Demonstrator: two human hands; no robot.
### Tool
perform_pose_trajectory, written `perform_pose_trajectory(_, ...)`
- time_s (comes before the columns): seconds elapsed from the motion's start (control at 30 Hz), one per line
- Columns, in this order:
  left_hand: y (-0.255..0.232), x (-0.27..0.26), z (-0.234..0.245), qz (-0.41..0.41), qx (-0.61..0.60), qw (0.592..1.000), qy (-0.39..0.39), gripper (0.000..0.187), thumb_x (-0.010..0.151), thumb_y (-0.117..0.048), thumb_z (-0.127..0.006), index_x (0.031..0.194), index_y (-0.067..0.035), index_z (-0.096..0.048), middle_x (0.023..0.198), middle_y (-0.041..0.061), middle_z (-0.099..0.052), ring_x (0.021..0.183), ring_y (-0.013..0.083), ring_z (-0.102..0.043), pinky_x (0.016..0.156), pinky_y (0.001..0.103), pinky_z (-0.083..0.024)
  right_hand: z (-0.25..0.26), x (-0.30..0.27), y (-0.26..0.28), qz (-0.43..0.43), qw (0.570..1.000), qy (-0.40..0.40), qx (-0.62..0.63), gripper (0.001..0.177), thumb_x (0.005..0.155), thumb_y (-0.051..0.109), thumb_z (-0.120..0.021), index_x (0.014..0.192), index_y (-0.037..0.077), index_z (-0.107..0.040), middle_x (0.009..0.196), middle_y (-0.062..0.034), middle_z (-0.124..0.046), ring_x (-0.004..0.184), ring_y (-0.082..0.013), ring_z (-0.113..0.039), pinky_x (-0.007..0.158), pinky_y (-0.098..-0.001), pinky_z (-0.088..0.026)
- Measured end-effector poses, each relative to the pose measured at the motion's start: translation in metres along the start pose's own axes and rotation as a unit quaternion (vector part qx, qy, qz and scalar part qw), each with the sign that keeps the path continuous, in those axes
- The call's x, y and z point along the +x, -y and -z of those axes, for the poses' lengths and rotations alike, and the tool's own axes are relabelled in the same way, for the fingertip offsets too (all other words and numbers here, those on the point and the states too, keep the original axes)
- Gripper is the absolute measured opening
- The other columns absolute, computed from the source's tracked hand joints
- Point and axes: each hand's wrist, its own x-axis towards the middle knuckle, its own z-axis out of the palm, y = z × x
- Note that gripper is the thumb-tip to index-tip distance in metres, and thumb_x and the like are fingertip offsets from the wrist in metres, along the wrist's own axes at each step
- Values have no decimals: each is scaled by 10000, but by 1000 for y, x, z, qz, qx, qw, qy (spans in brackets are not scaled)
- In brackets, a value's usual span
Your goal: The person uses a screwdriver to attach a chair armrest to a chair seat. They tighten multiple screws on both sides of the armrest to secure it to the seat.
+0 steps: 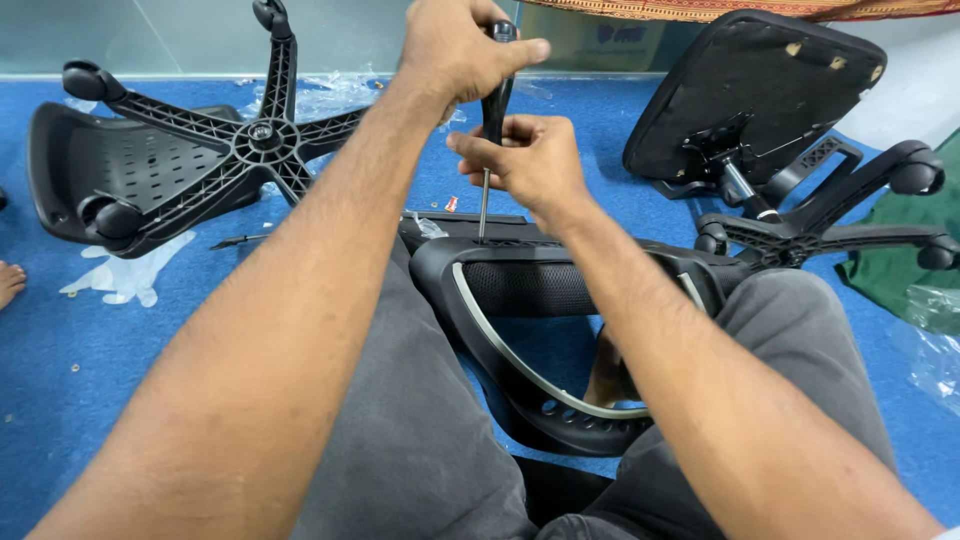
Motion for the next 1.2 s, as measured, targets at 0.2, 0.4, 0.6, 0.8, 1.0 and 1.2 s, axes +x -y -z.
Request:
perform_pose_trajectory(0.2, 17, 4, 6, 7, -281, 941, 189, 254, 885, -214, -717, 1040, -14, -694, 874, 22, -805, 807, 91, -818, 726, 303, -663, 12, 8, 12, -16, 983, 114, 144, 236, 853, 268, -758, 930, 46, -731, 903, -93, -777, 786, -141, -768, 674, -281, -628)
perform_pose_trajectory(0.4, -1, 20, -18, 77, -215, 973, -5, 252, 908, -227, -745, 807, -53, -594, 617, 33, -626, 493, 104, -601, 448, 271, -508, -2, 6, 2, 55, 995, -30, -80, 310, 824, 201, -853, 781, -11, -632, 774, -90, -737, 692, -141, -732, 656, -308, -634)
perform_pose_trajectory(0.6, 18, 45, -7, 142, -455, 828, 296, 263, 1037, -209, -503, 776, -181, -511, 569, -68, -409, 475, 46, -360, 437, 238, -315, 11, -1, 27, -59, 981, 147, 110, 219, 925, 158, -803, 892, -27, -690, 876, -111, -736, 783, -162, -720, 726, -326, -599)
perform_pose_trajectory(0.8, 36, 30, 13, 138, -497, 828, 221, 258, 1041, -286, -596, 820, -159, -556, 584, -74, -465, 507, 80, -469, 516, 281, -443, 0, 1, 17, 14, 991, 114, 73, 198, 866, 158, -779, 977, -4, -747, 918, -102, -770, 824, -163, -762, 772, -307, -659)
perform_pose_trajectory(1.0, 4, 22, -25, 163, -267, 950, -12, 368, 890, -435, -648, 753, -95, -616, 502, -8, -597, 441, 149, -635, 426, 333, -527, -6, 12, 7, -2, 997, -30, -78, 261, 773, 112, -845, 909, -79, -731, 835, -125, -762, 717, -183, -768, 649, -326, -656)
perform_pose_trajectory(1.2, 10, 21, -18, 165, -436, 861, 204, 307, 952, -346, -666, 788, -163, -480, 518, -60, -407, 428, 82, -402, 446, 287, -392, 6, 7, 9, -25, 977, 183, 106, 340, 896, 150, -793, 1149, -34, -660, 1018, -124, -732, 906, -191, -726, 788, -356, -609)
